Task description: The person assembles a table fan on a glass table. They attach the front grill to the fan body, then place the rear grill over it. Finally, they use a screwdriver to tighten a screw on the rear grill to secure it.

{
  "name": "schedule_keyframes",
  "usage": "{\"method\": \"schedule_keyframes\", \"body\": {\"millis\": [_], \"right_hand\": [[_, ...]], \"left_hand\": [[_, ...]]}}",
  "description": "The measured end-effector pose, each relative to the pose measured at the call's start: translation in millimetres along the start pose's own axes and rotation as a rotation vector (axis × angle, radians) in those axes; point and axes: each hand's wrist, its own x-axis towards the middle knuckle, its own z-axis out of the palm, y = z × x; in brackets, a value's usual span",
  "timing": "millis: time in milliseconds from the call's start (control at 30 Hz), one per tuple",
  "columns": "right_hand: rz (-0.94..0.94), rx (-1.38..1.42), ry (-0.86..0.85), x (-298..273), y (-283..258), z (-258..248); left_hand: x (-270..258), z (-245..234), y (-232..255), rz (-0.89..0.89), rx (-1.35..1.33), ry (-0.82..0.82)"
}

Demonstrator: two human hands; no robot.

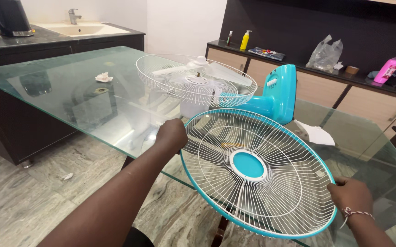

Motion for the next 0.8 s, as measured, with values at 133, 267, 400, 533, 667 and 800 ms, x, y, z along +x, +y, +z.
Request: {"method": "schedule_keyframes", "body": {"millis": [133, 267, 400, 533, 667, 800], "right_hand": [[0.008, -0.065, -0.045, 6, -3, -2], [-0.010, -0.074, -0.051, 12, 0, -1], [-0.032, -0.030, -0.049, 26, 14, 9], [0.069, 0.201, -0.073, 44, 29, 25], [0.131, 0.259, -0.065, 53, 33, 35], [0.104, 0.097, -0.060, 52, 29, 34]], "left_hand": [[7, -2, -1, -0.044, -0.109, -0.048], [9, 0, -1, -0.091, -0.163, -0.069], [5, 1, -3, -0.026, -0.127, -0.048], [-5, 0, -4, -0.012, -0.220, -0.003], [-13, -4, -2, -0.044, -0.300, 0.020], [-22, -2, -4, -0.015, -0.365, 0.074]]}}
